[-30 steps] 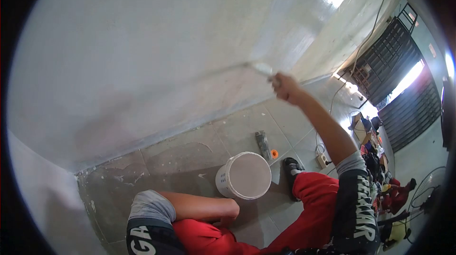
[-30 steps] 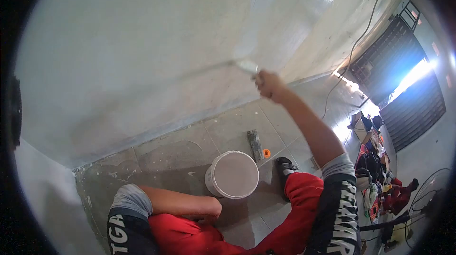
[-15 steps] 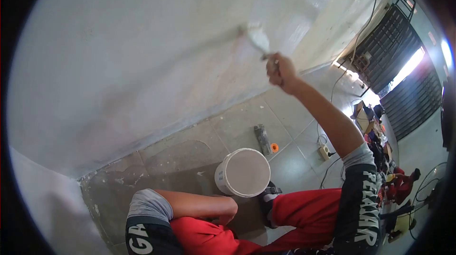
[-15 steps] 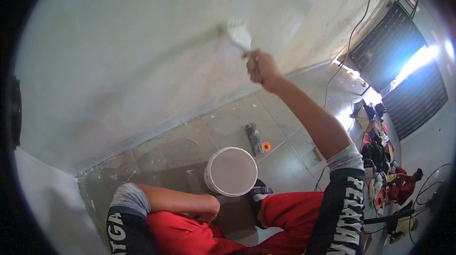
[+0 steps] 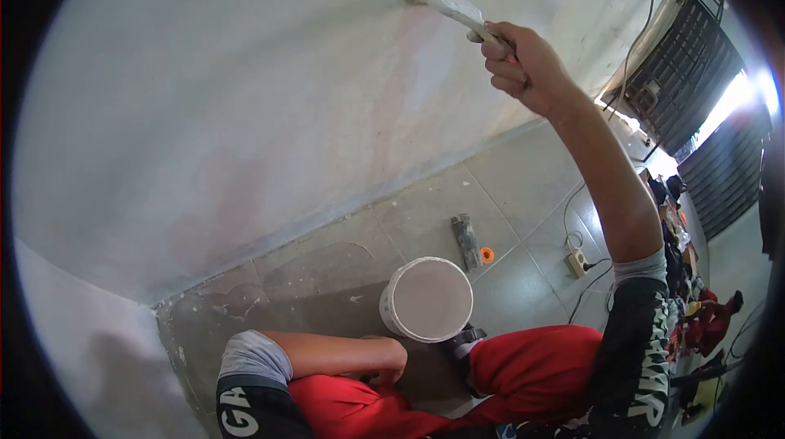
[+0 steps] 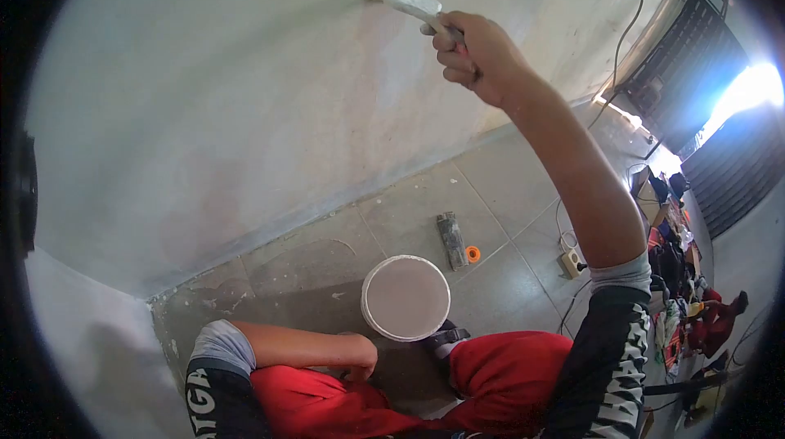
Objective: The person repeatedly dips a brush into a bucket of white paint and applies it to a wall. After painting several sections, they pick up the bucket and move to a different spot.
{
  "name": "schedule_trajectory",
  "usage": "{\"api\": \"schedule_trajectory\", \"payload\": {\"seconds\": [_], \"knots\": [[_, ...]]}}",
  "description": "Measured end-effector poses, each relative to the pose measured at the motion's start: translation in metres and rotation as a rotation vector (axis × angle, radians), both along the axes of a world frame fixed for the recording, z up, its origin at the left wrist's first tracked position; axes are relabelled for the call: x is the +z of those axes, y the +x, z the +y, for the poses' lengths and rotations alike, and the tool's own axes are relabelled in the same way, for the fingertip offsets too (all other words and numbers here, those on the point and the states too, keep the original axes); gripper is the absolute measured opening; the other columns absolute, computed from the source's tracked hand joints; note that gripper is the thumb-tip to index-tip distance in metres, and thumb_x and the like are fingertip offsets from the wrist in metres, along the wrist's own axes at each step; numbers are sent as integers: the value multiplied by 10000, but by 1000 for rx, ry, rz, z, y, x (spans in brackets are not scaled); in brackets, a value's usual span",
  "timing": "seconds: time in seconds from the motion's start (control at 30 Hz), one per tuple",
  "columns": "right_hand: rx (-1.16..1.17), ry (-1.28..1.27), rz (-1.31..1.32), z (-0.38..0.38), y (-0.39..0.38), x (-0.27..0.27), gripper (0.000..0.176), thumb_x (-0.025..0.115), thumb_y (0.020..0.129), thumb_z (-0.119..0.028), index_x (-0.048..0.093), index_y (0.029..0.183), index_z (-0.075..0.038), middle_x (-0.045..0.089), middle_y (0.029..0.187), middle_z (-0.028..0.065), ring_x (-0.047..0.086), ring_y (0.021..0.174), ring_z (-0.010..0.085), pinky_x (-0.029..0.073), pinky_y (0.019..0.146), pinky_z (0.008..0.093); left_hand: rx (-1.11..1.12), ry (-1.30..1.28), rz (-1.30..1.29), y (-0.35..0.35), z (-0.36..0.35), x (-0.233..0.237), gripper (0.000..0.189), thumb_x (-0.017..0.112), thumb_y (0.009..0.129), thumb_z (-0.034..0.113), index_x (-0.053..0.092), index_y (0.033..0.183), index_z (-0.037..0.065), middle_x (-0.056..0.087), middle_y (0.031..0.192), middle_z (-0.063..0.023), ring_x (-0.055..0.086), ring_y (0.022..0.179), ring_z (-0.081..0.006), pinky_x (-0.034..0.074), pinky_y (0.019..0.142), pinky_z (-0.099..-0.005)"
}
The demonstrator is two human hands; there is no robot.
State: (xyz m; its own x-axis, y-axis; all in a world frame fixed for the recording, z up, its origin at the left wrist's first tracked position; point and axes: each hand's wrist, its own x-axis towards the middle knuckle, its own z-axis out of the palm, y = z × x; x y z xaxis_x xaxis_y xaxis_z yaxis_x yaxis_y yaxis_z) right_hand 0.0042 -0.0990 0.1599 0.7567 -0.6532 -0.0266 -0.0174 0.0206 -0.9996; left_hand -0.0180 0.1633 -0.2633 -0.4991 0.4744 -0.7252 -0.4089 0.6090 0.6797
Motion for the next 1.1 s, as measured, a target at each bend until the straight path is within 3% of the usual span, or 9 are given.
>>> {"api": "schedule_trajectory", "payload": {"seconds": [0.07,0.17,0.27,0.47,0.5,0.6,0.7,0.87,1.1], "knots": [[16,19,-143,-5,-5,-30,235,417,950,-206,530,950,0,423,596,-7,258,397,71,200,363,240,324,-152,-278,9,4,63,415,684,651,191,676,1064,152,651,1079,-94,609,954,-268,494,818,-417],[-48,44,-141,-16,4,-100,193,423,923,-186,549,907,-41,416,587,-10,293,416,58,202,358,232,443,-171,-269,16,17,1,381,690,639,201,690,1015,143,659,1012,-80,610,919,-237,496,789,-407],[-95,142,9,-18,3,-177,176,432,916,-194,517,839,-60,405,576,-9,309,412,70,215,357,261,594,-183,-459,22,16,82,366,684,618,199,701,977,130,663,953,-89,608,898,-233,493,776,-417],[38,235,348,-46,-9,-214,129,541,844,-128,534,731,-67,459,585,12,359,416,120,264,362,296,620,-121,-547,22,28,48,334,629,674,247,709,966,106,684,954,-108,621,933,-250,498,800,-420],[199,-589,495,-52,-15,-194,67,632,720,-52,565,719,-57,532,615,39,447,455,148,328,383,310,617,-116,-553,24,29,47,328,625,678,251,711,960,106,686,951,-108,624,932,-251,499,799,-420],[168,-588,271,-56,-14,-91,228,534,611,118,435,617,-86,357,603,-53,277,531,46,208,404,251,627,-103,-563,27,31,45,315,612,691,265,716,940,103,691,941,-108,630,928,-253,502,796,-418],[-5,-408,-38,-46,-22,-8,80,558,794,-67,549,716,-52,457,594,-15,371,518,92,338,425,278,629,-75,-575,30,35,44,306,599,703,278,722,920,101,697,932,-108,636,924,-256,504,794,-417],[-39,-228,-334,-29,-33,34,211,466,955,-166,580,996,7,376,557,-47,308,419,49,240,372,216,629,-38,-584,32,37,44,303,578,723,300,731,887,96,706,916,-109,647,917,-259,509,790,-415],[-165,-101,56,-71,-14,-186,246,468,951,-269,535,848,-56,412,579,-30,319,426,64,246,363,238,682,-10,-557,35,34,40,317,545,758,313,734,868,84,709,916,-121,659,888,-272,517,789,-418]]}}
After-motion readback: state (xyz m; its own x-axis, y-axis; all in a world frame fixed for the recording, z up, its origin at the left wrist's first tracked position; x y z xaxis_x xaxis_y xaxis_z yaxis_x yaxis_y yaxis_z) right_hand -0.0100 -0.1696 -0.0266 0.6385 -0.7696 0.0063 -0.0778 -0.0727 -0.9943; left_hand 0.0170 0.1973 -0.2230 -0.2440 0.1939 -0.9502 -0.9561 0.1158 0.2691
